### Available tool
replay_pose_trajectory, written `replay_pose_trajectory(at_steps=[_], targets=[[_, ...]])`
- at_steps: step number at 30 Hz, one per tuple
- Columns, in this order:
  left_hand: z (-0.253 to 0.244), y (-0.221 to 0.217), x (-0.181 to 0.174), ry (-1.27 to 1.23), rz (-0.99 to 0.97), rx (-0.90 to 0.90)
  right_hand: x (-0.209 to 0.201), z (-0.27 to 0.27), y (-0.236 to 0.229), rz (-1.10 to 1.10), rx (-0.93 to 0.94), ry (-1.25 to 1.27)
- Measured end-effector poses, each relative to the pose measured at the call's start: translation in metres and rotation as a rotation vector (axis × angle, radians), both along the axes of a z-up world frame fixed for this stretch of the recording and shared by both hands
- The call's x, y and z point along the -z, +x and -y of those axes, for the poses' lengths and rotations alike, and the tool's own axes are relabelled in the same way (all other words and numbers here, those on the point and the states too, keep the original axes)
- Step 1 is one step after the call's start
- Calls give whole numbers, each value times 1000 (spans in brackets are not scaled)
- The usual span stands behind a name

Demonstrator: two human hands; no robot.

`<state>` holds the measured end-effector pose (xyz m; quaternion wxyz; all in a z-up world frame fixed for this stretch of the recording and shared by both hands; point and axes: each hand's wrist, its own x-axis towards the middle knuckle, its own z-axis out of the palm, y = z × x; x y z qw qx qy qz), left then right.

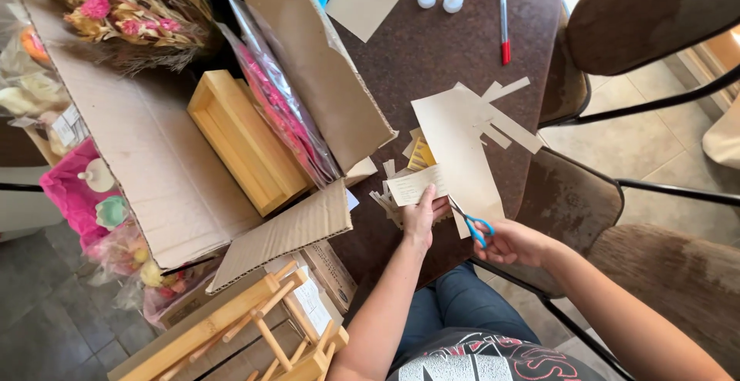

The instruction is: Organizing craft supplies into boxes and cutting paper templates with scissors

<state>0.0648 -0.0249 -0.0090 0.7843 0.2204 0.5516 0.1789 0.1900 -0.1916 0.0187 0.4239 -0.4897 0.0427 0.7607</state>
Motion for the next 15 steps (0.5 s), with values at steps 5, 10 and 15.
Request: replay_pose_trajectory(at_steps=[5,10,15], targets=[[4,-2,7,4,12,30,-6,-13,-3,-55,26,27],[0,1,-8,-7,36,13,1,-17,-11,-50,113,58],[0,-2,-3,-4,45,24,2,-20,-16,9,135,75]])
